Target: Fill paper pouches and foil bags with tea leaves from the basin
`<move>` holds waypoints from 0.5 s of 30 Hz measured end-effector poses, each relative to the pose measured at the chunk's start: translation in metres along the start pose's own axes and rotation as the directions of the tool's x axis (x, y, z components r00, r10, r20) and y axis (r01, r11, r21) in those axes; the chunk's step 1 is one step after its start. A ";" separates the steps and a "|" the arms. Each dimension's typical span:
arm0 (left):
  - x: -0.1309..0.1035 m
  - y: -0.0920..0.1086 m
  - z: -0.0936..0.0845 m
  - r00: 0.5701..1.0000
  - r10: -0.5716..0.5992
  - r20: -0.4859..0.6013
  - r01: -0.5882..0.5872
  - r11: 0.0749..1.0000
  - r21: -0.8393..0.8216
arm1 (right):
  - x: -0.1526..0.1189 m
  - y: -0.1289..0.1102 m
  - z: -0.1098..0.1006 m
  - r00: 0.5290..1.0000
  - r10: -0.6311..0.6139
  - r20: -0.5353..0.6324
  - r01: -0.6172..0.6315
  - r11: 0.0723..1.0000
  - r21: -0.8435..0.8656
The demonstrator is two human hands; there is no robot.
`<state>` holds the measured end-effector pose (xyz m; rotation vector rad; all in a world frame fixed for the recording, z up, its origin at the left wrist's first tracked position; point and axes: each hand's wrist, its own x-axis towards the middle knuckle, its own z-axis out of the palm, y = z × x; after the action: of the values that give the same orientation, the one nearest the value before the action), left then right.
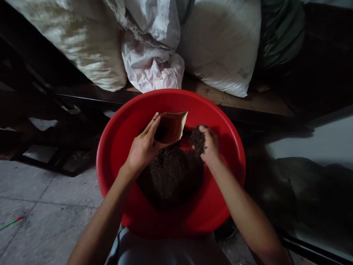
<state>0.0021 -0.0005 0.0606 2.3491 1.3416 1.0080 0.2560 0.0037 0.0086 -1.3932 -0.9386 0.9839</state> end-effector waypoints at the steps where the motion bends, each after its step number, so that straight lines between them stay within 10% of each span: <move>1: 0.000 0.001 0.001 1.000 0.009 -0.001 -0.009 1.000 -0.008 | 0.004 -0.021 0.004 1.000 -0.004 0.025 -0.001 0.985 0.172; 5: -0.002 0.002 0.006 0.999 0.046 -0.004 -0.046 0.998 -0.039 | 0.016 -0.074 0.041 0.991 -0.116 0.070 0.078 0.912 0.404; 10: -0.002 -0.001 0.003 0.999 0.033 0.007 -0.032 0.998 -0.061 | 0.017 -0.077 0.096 0.968 -0.245 0.048 0.210 0.903 0.376; 15: 0.002 -0.010 -0.001 1.000 0.015 -0.019 -0.016 0.997 -0.075 | 0.010 -0.086 0.087 0.930 -0.365 0.037 0.348 0.910 0.223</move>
<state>-0.0043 0.0058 0.0568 2.3038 1.2706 1.0680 0.1772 0.0458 0.0929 -0.9644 -1.0683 0.8353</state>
